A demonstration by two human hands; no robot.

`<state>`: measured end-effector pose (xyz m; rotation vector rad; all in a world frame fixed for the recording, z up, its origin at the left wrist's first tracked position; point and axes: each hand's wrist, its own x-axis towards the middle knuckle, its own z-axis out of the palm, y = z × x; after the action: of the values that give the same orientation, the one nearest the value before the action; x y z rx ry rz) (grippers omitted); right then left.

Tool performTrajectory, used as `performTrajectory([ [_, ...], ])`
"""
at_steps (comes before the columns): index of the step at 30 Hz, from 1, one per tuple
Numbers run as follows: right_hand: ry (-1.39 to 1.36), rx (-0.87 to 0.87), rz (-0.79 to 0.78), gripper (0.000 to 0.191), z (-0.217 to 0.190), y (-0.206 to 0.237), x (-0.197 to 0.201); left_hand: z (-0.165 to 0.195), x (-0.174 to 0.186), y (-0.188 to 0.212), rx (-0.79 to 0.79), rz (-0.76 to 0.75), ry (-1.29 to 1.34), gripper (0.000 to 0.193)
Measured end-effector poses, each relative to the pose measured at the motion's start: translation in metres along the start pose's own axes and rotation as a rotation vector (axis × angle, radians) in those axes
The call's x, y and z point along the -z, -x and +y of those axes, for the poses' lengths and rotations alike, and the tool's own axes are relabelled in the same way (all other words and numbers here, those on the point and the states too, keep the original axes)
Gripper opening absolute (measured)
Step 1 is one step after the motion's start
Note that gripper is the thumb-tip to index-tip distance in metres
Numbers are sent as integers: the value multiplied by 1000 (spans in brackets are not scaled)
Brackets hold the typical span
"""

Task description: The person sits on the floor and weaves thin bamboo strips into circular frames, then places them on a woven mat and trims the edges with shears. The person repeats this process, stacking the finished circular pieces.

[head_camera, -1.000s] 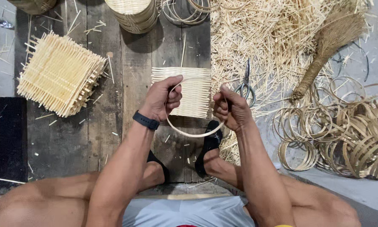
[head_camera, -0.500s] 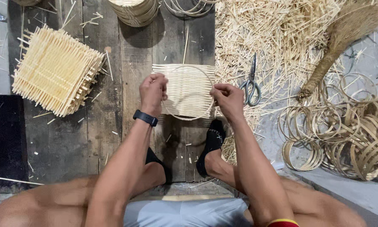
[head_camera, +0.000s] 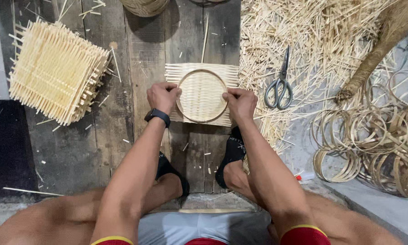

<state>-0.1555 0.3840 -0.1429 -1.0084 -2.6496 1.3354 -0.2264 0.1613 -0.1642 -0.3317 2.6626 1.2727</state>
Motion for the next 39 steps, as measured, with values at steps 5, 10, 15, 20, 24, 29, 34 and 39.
performTrajectory([
  [5, 3, 66, 0, 25, 1, 1, 0, -2, 2, -2, 36, -25, -2, 20],
  [10, -10, 59, -37, 25, -2, -4, 2, -17, 1, 8, 193, -85, 152, 20],
  [15, 19, 54, -62, 26, -18, -6, 4, -18, 1, 9, 124, -47, 97, 19],
  [20, -3, 11, -108, 21, -27, -4, 10, -11, 2, 6, 164, -23, 111, 19],
  [24, -166, -45, -189, 22, -16, -7, 10, -17, -1, 9, 197, -12, 98, 17],
  [29, -394, 19, -291, 19, -5, -15, 4, -27, -3, 9, 178, -48, 152, 14],
  [34, 92, 72, -312, 29, -22, -20, 19, -16, 7, -4, 94, -168, -51, 20],
  [39, 588, 646, -534, 101, -59, 13, -4, 14, -12, -33, -625, -87, -134, 18],
])
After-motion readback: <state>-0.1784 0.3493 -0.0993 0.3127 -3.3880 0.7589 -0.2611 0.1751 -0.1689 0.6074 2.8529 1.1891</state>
